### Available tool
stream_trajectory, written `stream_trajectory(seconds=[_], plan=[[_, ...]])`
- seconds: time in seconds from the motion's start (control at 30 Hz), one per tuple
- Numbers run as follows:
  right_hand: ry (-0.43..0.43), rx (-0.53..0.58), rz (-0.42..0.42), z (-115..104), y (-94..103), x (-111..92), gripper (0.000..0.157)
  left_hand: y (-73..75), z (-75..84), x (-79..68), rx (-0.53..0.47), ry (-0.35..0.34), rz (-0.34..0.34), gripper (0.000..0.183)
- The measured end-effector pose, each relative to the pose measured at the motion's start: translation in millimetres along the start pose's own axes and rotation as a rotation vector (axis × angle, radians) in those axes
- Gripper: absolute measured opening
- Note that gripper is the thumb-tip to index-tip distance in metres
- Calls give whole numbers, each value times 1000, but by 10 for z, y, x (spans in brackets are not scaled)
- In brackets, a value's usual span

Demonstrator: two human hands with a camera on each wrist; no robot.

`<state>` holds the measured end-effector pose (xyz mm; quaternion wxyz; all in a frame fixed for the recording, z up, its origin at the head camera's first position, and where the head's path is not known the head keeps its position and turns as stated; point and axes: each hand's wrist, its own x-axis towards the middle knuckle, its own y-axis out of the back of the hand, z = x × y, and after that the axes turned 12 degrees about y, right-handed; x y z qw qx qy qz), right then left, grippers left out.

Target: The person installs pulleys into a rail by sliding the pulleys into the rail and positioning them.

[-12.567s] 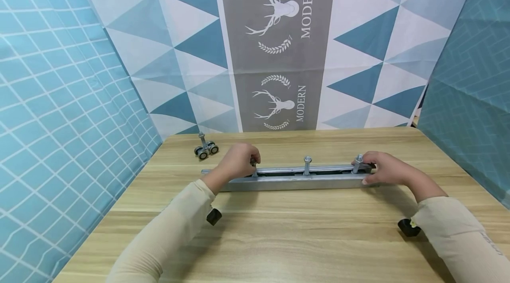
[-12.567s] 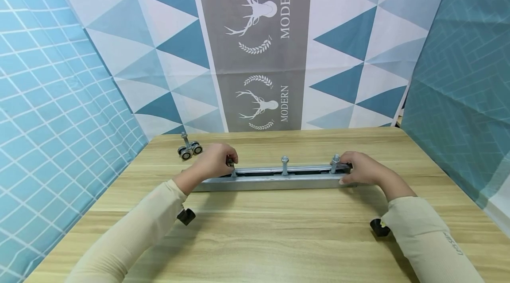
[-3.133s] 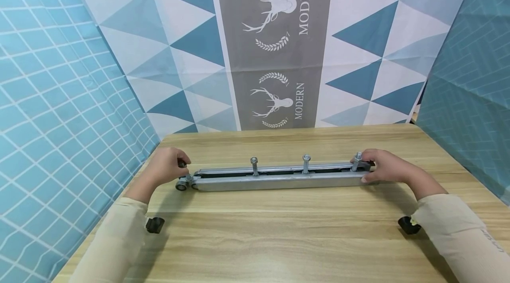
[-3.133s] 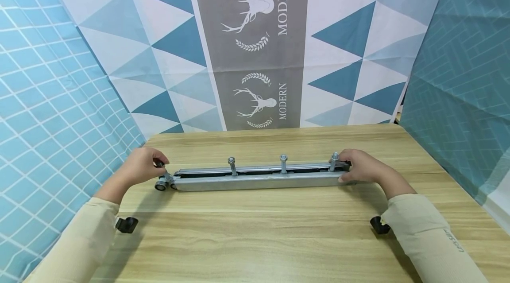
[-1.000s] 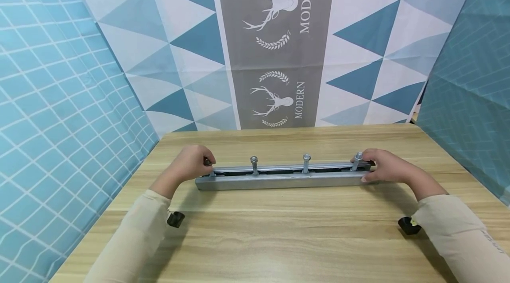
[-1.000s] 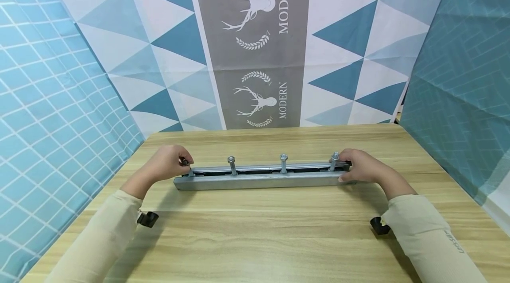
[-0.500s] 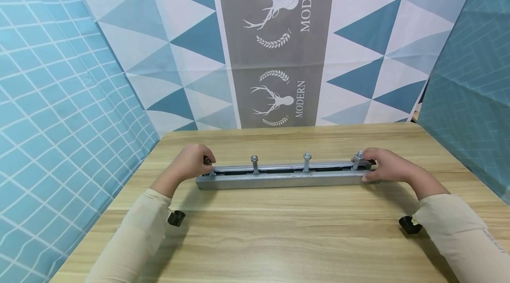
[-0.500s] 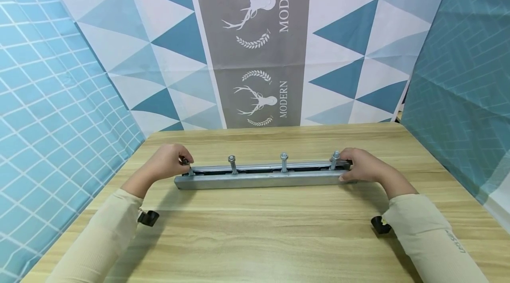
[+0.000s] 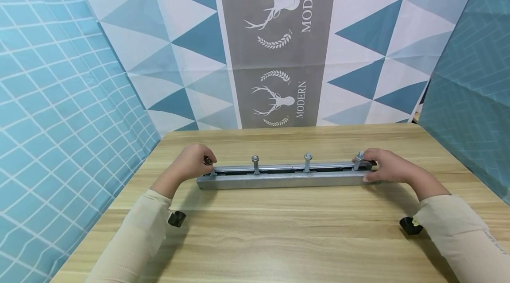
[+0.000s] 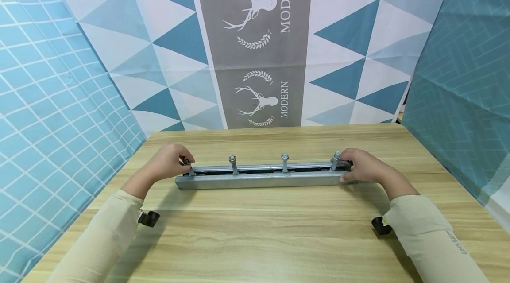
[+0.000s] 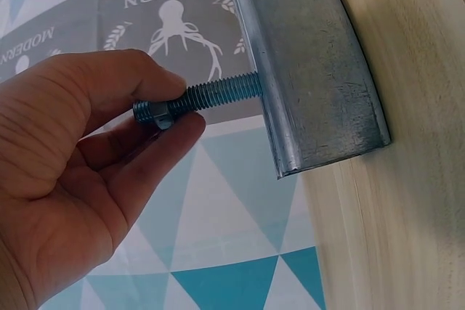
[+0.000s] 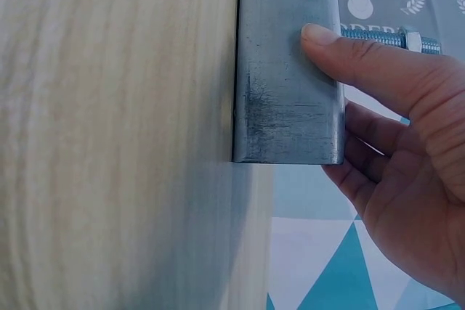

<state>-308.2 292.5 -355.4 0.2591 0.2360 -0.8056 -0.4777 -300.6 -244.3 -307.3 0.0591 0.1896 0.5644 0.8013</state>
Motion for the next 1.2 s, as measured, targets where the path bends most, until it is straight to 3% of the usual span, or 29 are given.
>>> stream_trajectory(seconds=[0.4,0.7,0.93,1.1,1.2], plan=[[72,-51,26,0,-27,-9,45,-17,1,-41,14,37,9,14],[51,-49,9,-23,-13,-14,45,-24,52,-47,93,-28,86,19],[-7,-54,-13,-58,4,-47,48,-20,149,-53,39,84,62,40],[-39,-104,-18,-166,126,-95,61,27,236,-85,43,53,87,50],[-36,-153,32,-274,257,-98,63,76,292,-98,71,23,97,65]])
